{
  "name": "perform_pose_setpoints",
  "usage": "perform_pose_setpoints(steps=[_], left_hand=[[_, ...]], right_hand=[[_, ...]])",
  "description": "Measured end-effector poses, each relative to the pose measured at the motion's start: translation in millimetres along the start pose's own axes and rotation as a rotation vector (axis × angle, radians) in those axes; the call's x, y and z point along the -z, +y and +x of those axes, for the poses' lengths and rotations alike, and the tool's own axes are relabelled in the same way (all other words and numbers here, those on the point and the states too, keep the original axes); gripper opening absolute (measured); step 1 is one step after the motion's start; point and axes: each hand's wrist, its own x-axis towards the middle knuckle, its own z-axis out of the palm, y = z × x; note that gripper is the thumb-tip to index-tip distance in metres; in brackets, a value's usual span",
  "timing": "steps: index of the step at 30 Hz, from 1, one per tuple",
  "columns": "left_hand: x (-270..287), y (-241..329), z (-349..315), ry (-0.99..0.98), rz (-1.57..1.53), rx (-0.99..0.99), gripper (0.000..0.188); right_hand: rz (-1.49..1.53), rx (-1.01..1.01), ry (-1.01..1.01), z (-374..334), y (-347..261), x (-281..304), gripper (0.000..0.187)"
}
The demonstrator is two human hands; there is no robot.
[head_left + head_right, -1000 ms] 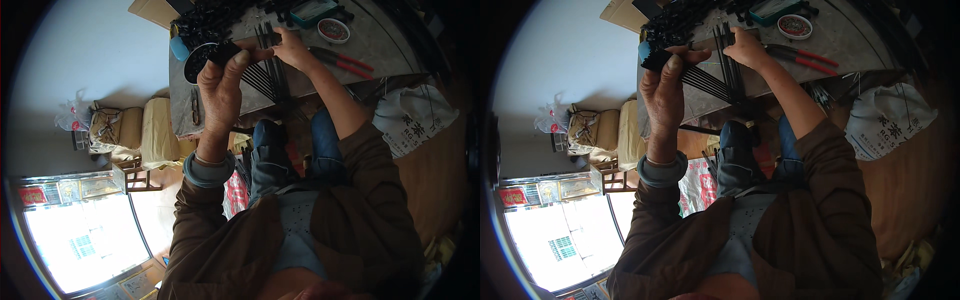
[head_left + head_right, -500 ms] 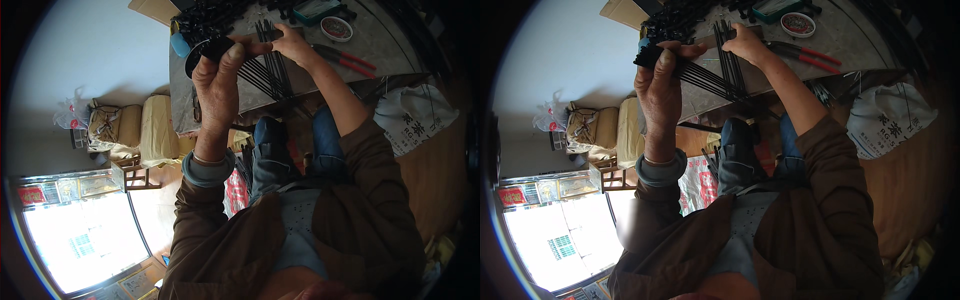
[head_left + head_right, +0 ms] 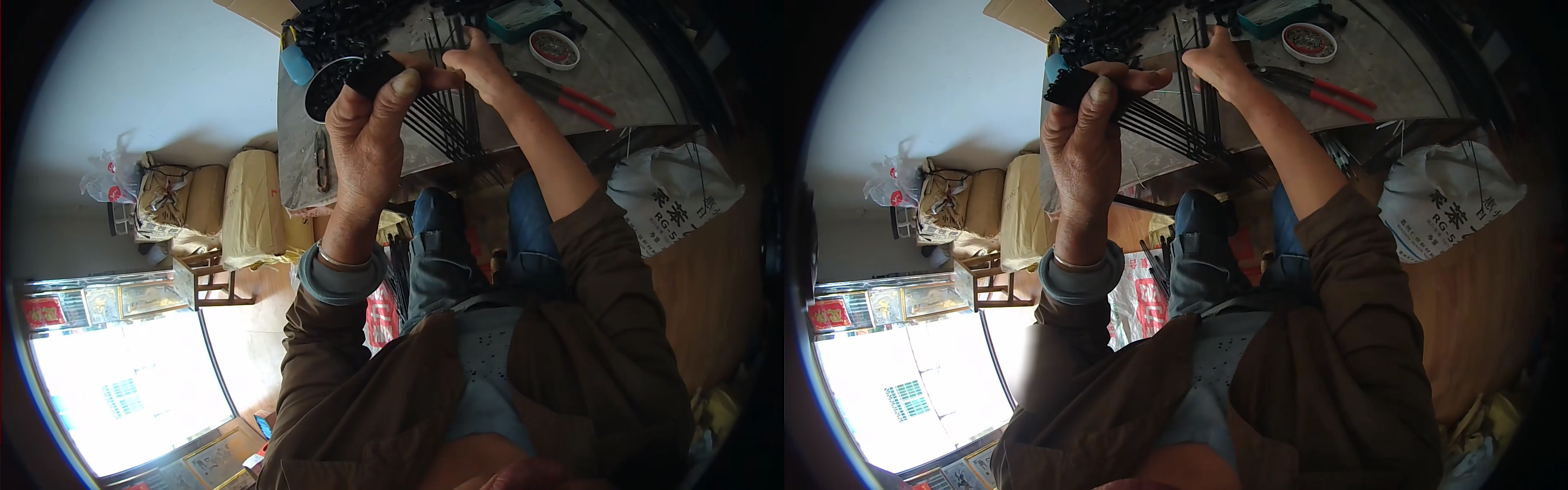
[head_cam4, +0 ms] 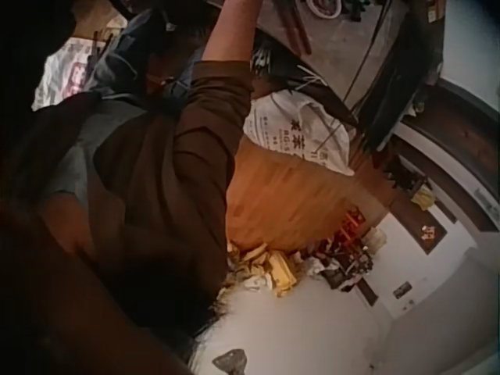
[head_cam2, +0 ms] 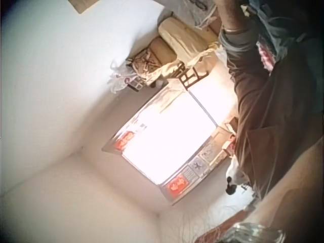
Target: Assembling industrial or household brushes by inserting filament bundles into a handle and securing them.
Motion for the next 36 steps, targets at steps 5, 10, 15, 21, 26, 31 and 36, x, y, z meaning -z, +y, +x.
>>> perform_pose_setpoints(steps=[5, 10, 15, 21, 26, 31, 36], left_hand=[[-3, 1, -3, 0.03, -0.056, 0.033, 0.016], [-6, -2, -3, 0.024, -0.085, 0.034, 0.016], [-11, -1, -3, 0.015, -0.085, 0.048, 0.016], [-10, -4, -1, -0.002, -0.041, 0.046, 0.017], [-12, -5, 1, -0.033, -0.002, 0.033, 0.017], [-12, -4, -2, -0.063, 0.028, 0.05, 0.018], [-16, -9, -3, -0.045, -0.008, 0.052, 0.018]], right_hand=[[0.028, -0.082, -0.028, -2, -25, 8, 0.065], [-0.292, 0.021, -0.018, 30, -17, 17, 0.059], [-0.496, -0.067, -0.065, 32, -48, 35, 0.068], [-0.659, 0.031, -0.149, 26, -69, 39, 0.069], [-0.636, 0.649, 0.279, 26, -38, 57, 0.033], [-0.754, 0.249, -0.109, -36, -48, 64, 0.04], [-0.655, 0.233, -0.166, -35, -7, 49, 0.039]])
